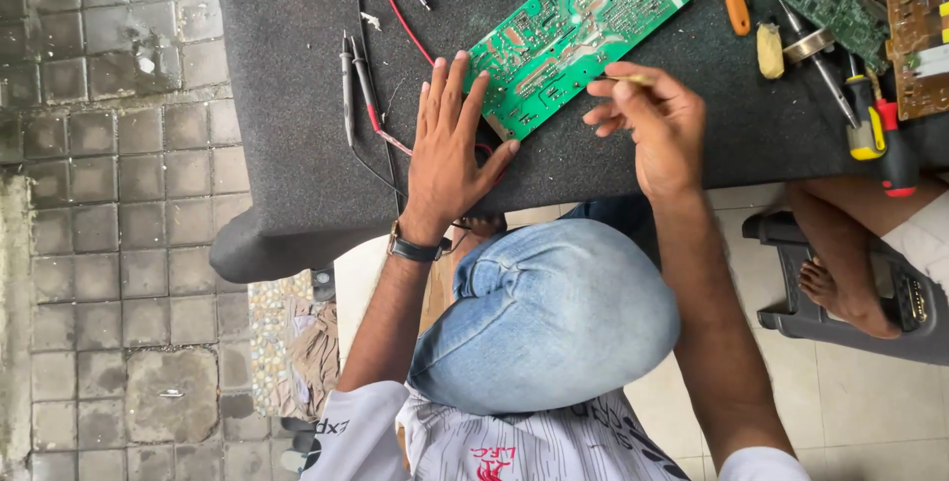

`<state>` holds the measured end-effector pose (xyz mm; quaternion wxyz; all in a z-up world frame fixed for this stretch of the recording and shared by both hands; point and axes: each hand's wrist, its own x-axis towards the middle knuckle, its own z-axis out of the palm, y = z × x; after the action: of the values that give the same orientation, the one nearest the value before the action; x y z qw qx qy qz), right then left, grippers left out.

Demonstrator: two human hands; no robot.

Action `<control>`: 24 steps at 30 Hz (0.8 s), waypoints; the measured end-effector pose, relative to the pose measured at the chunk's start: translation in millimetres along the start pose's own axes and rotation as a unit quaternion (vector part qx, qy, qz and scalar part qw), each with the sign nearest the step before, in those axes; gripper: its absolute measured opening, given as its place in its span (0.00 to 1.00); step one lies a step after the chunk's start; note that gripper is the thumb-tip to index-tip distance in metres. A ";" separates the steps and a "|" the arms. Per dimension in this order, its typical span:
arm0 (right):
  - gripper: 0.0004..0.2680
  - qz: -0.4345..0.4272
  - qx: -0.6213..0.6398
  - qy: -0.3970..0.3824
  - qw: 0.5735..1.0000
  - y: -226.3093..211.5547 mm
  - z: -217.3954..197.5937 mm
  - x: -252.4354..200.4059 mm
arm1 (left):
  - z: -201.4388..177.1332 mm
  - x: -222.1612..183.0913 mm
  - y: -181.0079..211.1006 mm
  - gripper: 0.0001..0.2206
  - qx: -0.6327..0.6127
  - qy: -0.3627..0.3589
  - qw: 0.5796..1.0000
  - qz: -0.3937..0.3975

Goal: Cleaning and diagnosing a printed circuit board using a multimeter, pen, and cleaning sponge.

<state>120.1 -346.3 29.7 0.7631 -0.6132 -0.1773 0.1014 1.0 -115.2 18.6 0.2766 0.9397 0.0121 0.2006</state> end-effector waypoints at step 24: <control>0.09 -0.126 -0.163 0.120 0.971 32.0 3.5 15.8 | 2.5 -1.7 -6.6 0.37 0.006 0.003 1.000 0.005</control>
<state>135.3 -330.0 1.5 0.6752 -0.7097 -0.1743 -0.1008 1.0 -111.1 12.6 0.2699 0.9408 0.0097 0.2046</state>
